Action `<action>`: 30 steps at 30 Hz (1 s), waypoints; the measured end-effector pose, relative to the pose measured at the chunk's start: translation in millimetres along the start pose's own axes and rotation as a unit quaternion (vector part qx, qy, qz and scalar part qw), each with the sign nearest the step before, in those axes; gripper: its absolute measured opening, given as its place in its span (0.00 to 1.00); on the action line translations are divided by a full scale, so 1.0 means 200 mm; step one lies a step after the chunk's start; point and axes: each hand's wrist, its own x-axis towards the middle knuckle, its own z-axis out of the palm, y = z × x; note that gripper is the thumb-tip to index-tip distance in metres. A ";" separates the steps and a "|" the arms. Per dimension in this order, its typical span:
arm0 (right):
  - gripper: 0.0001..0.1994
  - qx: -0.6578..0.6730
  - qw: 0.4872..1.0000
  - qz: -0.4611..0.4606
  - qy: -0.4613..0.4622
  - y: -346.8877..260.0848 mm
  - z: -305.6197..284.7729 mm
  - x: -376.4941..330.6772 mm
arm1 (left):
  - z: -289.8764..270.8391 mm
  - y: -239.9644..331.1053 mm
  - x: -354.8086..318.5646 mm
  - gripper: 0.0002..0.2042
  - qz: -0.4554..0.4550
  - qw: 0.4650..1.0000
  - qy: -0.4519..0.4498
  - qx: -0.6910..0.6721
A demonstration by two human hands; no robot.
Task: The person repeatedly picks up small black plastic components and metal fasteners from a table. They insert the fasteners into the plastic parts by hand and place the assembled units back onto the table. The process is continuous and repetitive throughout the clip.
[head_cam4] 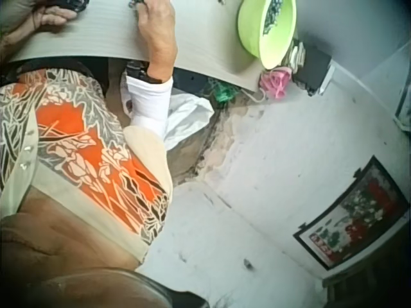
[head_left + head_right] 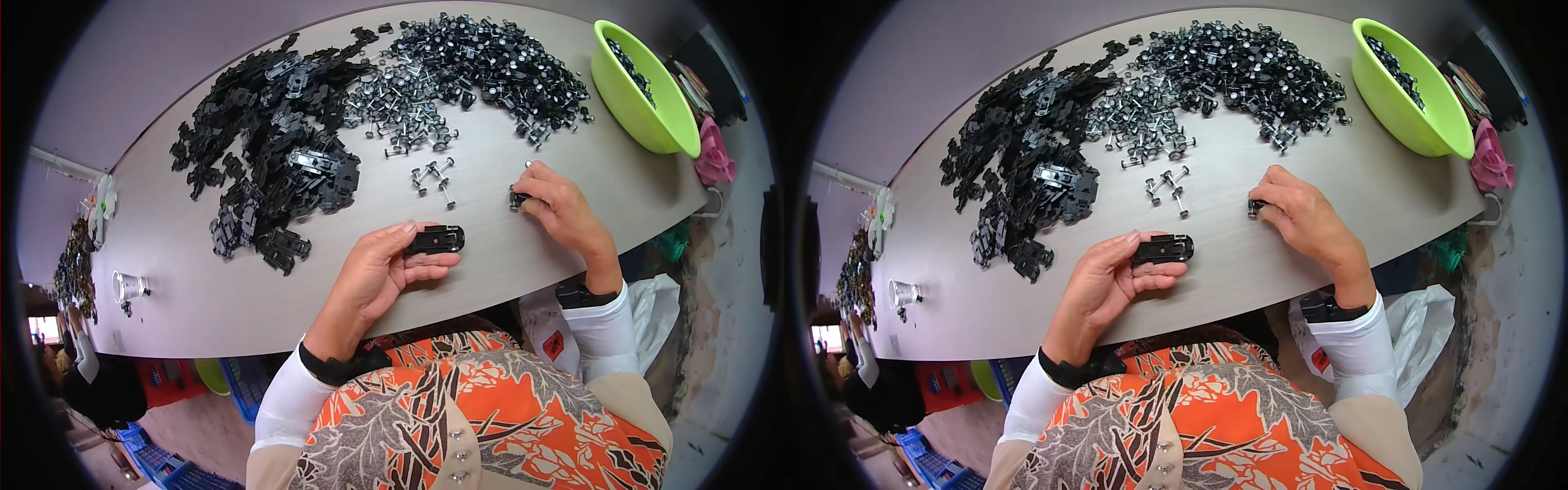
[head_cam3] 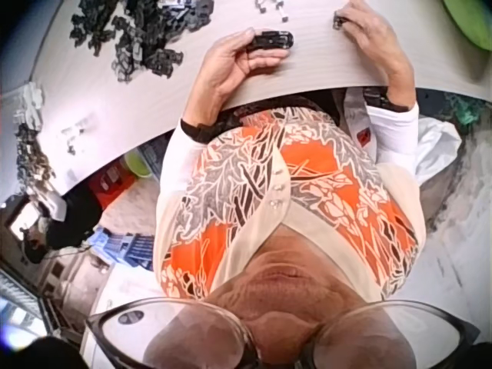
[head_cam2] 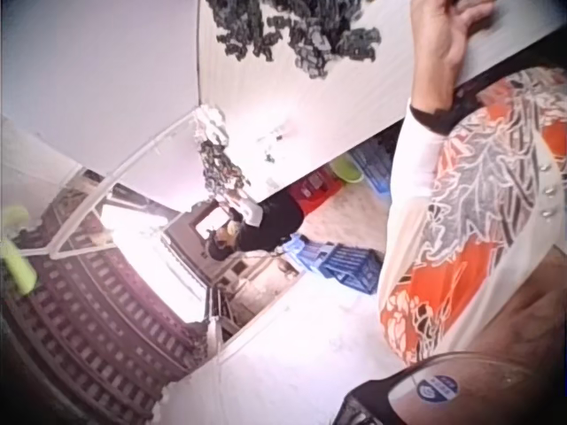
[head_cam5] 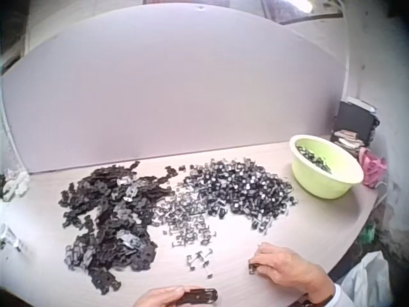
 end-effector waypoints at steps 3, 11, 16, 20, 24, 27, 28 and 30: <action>0.08 -0.026 0.999 -0.019 0.021 0.01 0.05 0.00 | 0.00 -0.01 -0.01 0.15 0.001 1.000 0.001 -0.003; 0.07 0.115 0.986 -0.097 0.069 -0.40 0.18 0.04 | -0.01 -0.04 -0.02 0.11 0.017 1.000 -0.011 0.009; 0.07 0.070 0.989 -0.124 0.041 -0.44 0.30 0.06 | -0.03 -0.10 -0.03 0.12 0.029 0.998 -0.040 -0.025; 0.07 0.086 0.986 -0.140 0.025 -0.44 0.28 0.05 | -0.05 -0.10 -0.07 0.12 0.045 0.998 -0.047 -0.011; 0.07 0.098 0.984 -0.146 0.037 -0.44 0.29 0.05 | -0.05 -0.09 -0.07 0.12 0.053 0.998 -0.047 0.001; 0.08 0.122 0.980 -0.149 0.053 -0.44 0.30 0.05 | -0.05 -0.08 -0.08 0.12 0.064 0.997 -0.047 0.006; 0.08 0.130 0.979 -0.149 0.055 -0.44 0.31 0.04 | -0.05 -0.08 -0.08 0.12 0.066 0.997 -0.046 0.007; 0.06 0.102 0.983 -0.151 0.032 -0.45 0.32 0.05 | -0.05 -0.10 -0.08 0.12 0.066 0.997 -0.027 0.024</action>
